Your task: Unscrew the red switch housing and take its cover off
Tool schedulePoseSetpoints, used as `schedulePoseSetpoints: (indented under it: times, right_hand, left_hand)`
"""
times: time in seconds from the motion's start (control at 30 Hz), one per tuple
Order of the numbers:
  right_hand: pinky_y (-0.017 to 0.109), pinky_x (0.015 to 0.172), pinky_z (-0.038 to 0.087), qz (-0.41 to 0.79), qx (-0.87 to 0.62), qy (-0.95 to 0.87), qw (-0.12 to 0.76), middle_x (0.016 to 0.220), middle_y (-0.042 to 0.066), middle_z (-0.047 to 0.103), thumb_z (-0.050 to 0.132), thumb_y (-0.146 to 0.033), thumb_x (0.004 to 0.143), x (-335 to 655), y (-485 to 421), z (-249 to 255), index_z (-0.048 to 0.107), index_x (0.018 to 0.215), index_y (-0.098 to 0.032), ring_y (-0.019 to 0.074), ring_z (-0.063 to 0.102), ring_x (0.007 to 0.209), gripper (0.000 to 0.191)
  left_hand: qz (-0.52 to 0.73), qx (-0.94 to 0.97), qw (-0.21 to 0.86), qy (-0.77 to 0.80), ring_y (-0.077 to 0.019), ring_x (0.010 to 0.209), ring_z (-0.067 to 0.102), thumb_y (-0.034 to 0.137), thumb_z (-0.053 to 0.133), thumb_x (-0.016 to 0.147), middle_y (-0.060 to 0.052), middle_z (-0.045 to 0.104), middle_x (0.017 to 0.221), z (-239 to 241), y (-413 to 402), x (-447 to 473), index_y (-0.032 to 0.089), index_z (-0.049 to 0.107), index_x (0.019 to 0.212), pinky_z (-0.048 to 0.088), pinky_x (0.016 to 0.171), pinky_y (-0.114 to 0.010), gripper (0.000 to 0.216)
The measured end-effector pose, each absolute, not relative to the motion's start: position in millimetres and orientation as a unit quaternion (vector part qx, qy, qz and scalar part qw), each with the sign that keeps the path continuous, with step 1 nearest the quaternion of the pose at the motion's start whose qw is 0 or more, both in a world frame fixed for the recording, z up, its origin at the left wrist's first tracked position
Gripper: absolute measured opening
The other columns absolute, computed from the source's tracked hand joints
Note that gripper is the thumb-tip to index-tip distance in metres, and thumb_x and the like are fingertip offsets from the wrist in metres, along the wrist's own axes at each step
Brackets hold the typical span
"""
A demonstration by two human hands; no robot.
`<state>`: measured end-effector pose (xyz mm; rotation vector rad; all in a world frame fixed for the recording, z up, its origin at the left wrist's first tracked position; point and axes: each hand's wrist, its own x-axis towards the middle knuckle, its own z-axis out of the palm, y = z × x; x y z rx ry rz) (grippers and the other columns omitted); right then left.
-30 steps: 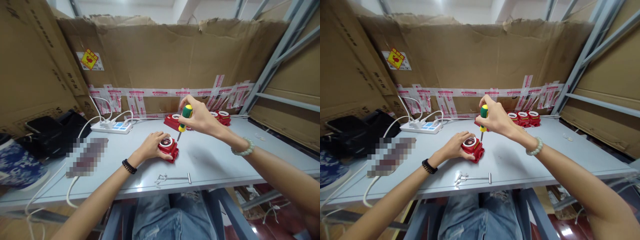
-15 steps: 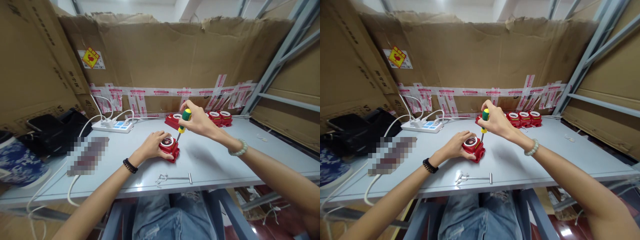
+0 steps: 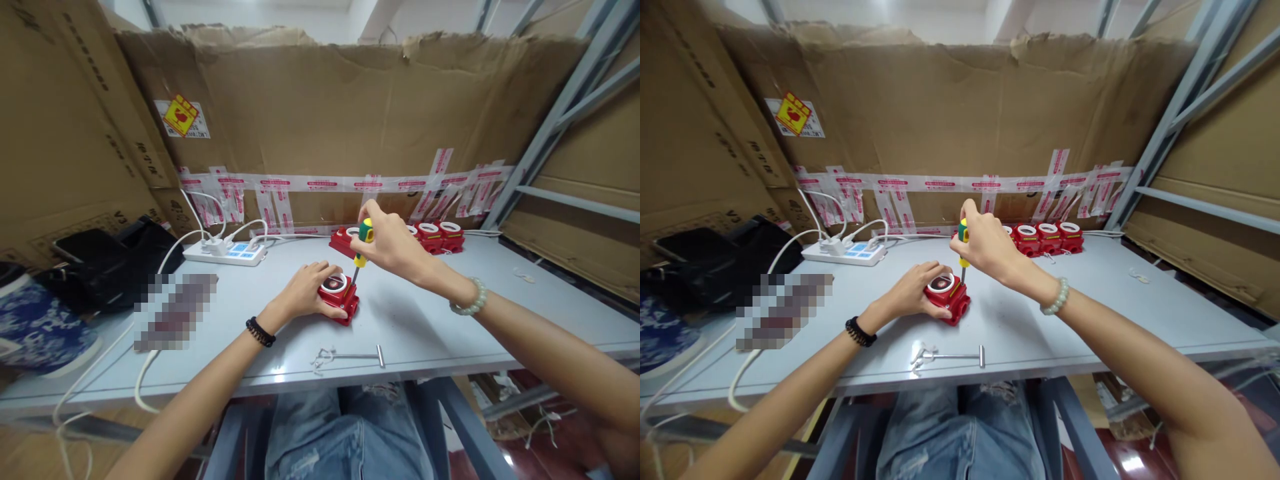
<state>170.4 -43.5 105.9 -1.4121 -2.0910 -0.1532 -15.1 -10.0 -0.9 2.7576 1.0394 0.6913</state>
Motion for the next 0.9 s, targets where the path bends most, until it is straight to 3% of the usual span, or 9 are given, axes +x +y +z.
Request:
schedulePoseSetpoints:
  times: [0.17,0.3,0.4,0.6,0.67,0.77,0.9]
  right_hand:
    - [0.028,0.051,0.028,-0.149,-0.609,-0.75,0.211,0.068,0.01,0.059,0.045,-0.046,0.083,171.1,-41.8,110.2,0.044,0.089,-0.016,0.023,0.054,0.059,0.03]
    - [0.027,0.053,0.03,-0.054,-0.56,-0.797,0.22,0.074,0.005,0.061,0.046,-0.031,0.083,172.0,-48.4,117.2,0.041,0.097,-0.018,0.0175,0.052,0.058,0.019]
    - [0.025,0.056,0.033,0.002,-0.523,-0.823,0.22,0.081,0.003,0.06,0.051,-0.02,0.077,172.2,-53.0,121.1,0.04,0.098,-0.02,0.0146,0.051,0.061,0.024]
    - [0.028,0.057,0.032,-0.071,-0.536,-0.811,0.224,0.073,0.004,0.058,0.052,-0.034,0.083,173.9,-50.8,116.3,0.044,0.093,-0.019,0.0177,0.05,0.063,0.02]
    - [0.027,0.059,0.033,-0.044,-0.516,-0.825,0.227,0.075,0.004,0.058,0.051,-0.028,0.083,174.1,-51.9,117.1,0.043,0.095,-0.019,0.0168,0.051,0.065,0.017]
    - [0.025,0.058,0.034,0.018,-0.488,-0.844,0.22,0.077,0.001,0.059,0.055,-0.019,0.076,172.8,-56.4,120.6,0.042,0.1,-0.021,0.0147,0.051,0.064,0.027]
    - [0.026,0.053,0.029,-0.037,-0.51,-0.831,0.22,0.07,0.001,0.057,0.056,-0.032,0.078,169.6,-58.1,119.7,0.044,0.09,-0.02,0.0153,0.046,0.058,0.021]
  left_hand:
    - [0.232,0.909,0.061,0.342,-0.0263,0.09,0.057,0.072,0.068,0.051,-0.005,0.057,0.099,-0.5,-10.6,-14.9,0.024,0.053,0.112,0.04,0.078,-0.035,0.079]
    - [0.232,0.908,0.063,0.345,-0.0264,0.091,0.056,0.072,0.068,0.051,-0.006,0.057,0.1,-0.7,-10.2,-14.9,0.024,0.052,0.113,0.04,0.078,-0.035,0.08]
    - [0.229,0.909,0.059,0.343,-0.0265,0.091,0.057,0.073,0.067,0.052,-0.006,0.058,0.1,-0.5,-9.9,-15.0,0.023,0.052,0.113,0.04,0.078,-0.035,0.08]
    - [0.228,0.908,0.06,0.347,-0.0268,0.092,0.057,0.071,0.069,0.052,-0.006,0.058,0.101,0.2,-10.8,-14.7,0.024,0.053,0.113,0.04,0.078,-0.035,0.079]
    - [0.229,0.907,0.065,0.346,-0.0268,0.092,0.056,0.07,0.07,0.052,-0.006,0.058,0.101,-0.1,-10.8,-14.7,0.024,0.053,0.113,0.04,0.078,-0.035,0.078]
    - [0.228,0.907,0.066,0.346,-0.027,0.093,0.056,0.07,0.069,0.051,-0.006,0.057,0.102,-0.9,-10.4,-14.9,0.024,0.053,0.112,0.04,0.079,-0.035,0.078]
    - [0.227,0.907,0.057,0.351,-0.0273,0.092,0.057,0.072,0.068,0.052,-0.006,0.058,0.101,-0.9,-10.4,-15.1,0.023,0.053,0.11,0.04,0.078,-0.036,0.077]
